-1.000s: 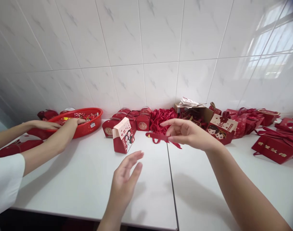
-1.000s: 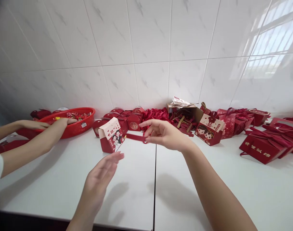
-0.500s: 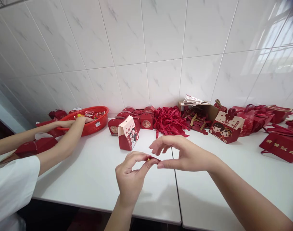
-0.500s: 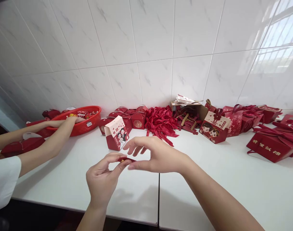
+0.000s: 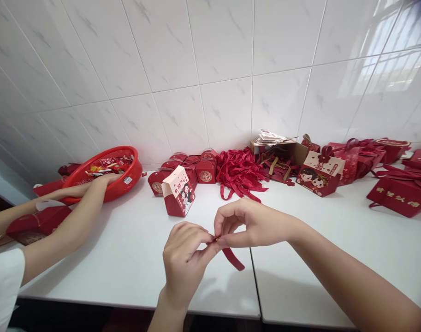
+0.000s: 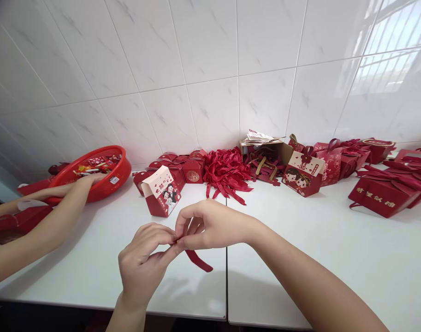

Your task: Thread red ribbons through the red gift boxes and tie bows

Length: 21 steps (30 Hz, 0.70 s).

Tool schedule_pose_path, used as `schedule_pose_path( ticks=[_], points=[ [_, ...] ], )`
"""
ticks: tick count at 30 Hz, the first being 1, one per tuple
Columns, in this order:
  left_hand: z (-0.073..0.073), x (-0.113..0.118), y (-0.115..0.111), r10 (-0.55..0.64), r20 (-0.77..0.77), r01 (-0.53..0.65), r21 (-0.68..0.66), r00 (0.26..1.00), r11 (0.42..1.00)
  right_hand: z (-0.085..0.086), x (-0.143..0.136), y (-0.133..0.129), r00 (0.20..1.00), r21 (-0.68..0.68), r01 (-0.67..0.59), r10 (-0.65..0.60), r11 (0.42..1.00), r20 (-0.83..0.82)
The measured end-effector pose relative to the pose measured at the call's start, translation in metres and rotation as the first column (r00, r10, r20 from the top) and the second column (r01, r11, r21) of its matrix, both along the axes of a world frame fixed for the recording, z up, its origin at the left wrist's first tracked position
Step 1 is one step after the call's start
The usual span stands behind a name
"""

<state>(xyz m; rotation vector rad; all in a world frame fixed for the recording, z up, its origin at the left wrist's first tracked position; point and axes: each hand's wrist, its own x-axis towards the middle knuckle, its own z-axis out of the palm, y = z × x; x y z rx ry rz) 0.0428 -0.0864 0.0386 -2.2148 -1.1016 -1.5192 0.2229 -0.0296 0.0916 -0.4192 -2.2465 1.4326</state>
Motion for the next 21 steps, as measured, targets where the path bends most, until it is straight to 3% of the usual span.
schedule_pose_path(
  ticks=[6, 11, 16, 21],
  points=[
    [-0.005, 0.010, -0.011, 0.000, 0.211, 0.047, -0.219, 0.977, 0.975, 0.005, 0.003, 0.000, 1.000, 0.112, 0.009, -0.008, 0.994, -0.015],
    [-0.007, 0.014, -0.018, 0.114, 0.587, 0.154, -0.386, 0.801, 0.909, 0.002, 0.003, 0.004, 0.997, 0.124, -0.066, 0.070, 0.990, -0.031],
    [-0.010, 0.008, -0.018, 0.004, 0.581, 0.274, -0.390, 0.814, 0.879, -0.003, -0.002, 0.005, 0.986, 0.088, -0.136, 0.144, 0.987, -0.085],
    [-0.010, 0.012, -0.020, 0.051, 0.652, 0.262, -0.374, 0.756, 0.890, -0.004, -0.002, 0.008, 0.982, 0.160, -0.158, 0.173, 0.974, -0.082]
  ],
)
